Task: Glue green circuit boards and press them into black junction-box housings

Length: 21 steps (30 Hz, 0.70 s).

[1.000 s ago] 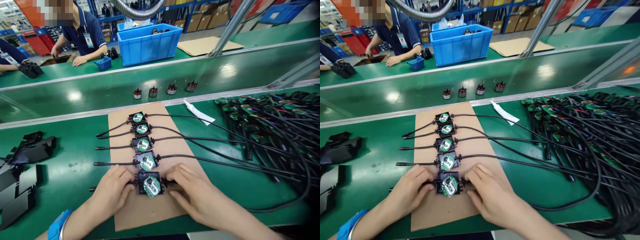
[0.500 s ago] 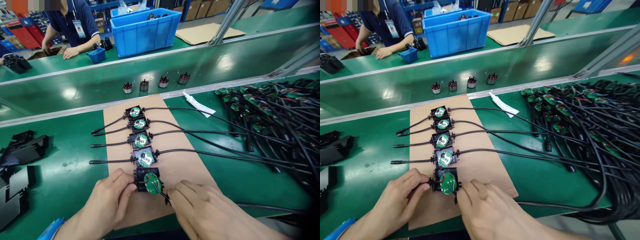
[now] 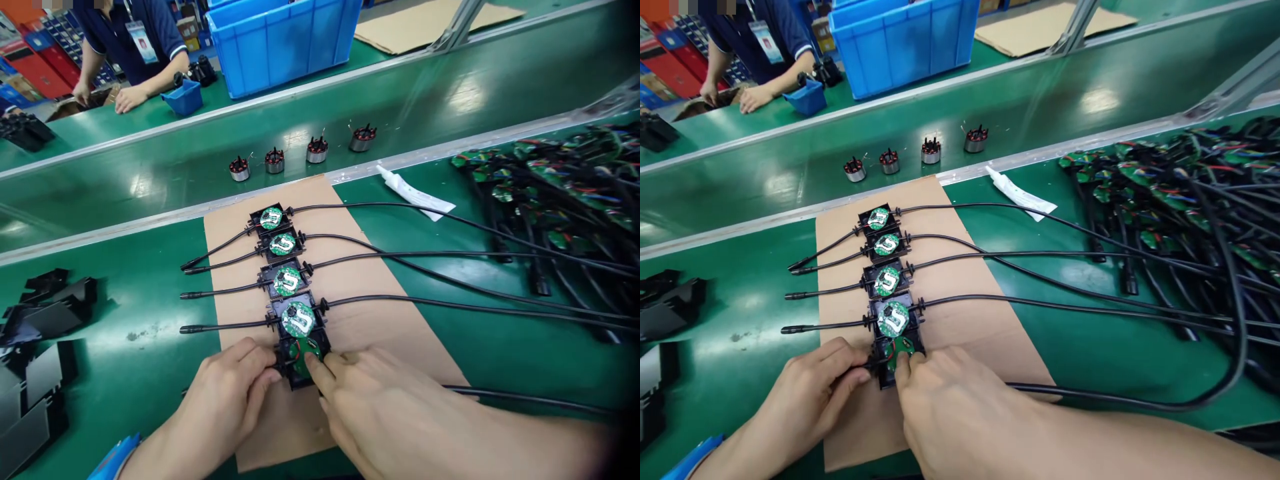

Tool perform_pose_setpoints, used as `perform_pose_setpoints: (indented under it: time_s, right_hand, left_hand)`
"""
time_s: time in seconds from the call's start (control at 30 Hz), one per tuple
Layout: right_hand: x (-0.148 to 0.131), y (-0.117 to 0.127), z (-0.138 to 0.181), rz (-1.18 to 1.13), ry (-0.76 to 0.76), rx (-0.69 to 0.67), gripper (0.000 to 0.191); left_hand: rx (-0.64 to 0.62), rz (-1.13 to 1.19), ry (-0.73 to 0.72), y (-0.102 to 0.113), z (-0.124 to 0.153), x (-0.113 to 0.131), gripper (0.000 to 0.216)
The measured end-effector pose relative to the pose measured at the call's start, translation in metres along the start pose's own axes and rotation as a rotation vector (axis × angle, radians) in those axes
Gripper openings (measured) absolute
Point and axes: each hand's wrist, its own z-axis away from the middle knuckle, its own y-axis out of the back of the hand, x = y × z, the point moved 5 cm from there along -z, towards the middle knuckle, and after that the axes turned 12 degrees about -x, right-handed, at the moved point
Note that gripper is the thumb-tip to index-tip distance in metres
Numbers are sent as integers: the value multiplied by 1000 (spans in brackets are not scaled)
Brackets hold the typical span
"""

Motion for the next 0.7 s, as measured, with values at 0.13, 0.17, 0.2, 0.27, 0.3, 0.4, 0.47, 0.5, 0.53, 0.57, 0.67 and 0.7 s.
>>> perform_pose_setpoints:
  time_s: [0.13, 0.17, 0.2, 0.27, 0.3, 0.4, 0.47, 0.5, 0.53, 0.57, 0.67, 0.7]
  right_hand:
    - [1, -4, -5, 7, 23, -41, 28]
    - [2, -4, -5, 1, 24, -34, 26]
    - [2, -3, -4, -4, 27, -22, 25]
    - [3, -1, -3, -11, 26, 8, 25]
    - [3, 0, -3, -17, 22, 24, 25]
    - [4, -1, -2, -38, 34, 50, 21]
    - [3, -2, -2, -41, 60, 50, 17]
    - [3, -2, -3, -40, 69, 50, 17]
    - [2, -2, -4, -37, 74, 50, 16]
    - [2, -1, -4, -32, 79, 51, 17]
    - [3, 2, -4, -40, 88, 54, 15]
    - [5, 3, -3, -74, 79, 56, 15]
  left_hand:
    - [97, -101, -62, -1, 2, 5, 18]
    - [134, -145, -81, -2, 3, 7, 17]
    - [164, -194, -101, -3, 4, 9, 17]
    - [189, -289, -132, -6, 5, 13, 18]
    - [183, -329, -146, -7, 5, 14, 20]
    - [154, -458, -190, -10, 3, 23, 26]
    - [109, -581, -210, -15, 0, 30, 32]
    - [82, -651, -205, -18, -2, 33, 34]
    - [50, -714, -196, -21, -3, 35, 35]
    - [17, -759, -188, -24, -4, 36, 34]
    - [-35, -756, -168, -25, -4, 34, 28]
    - [-27, -709, -150, -23, -3, 32, 27]
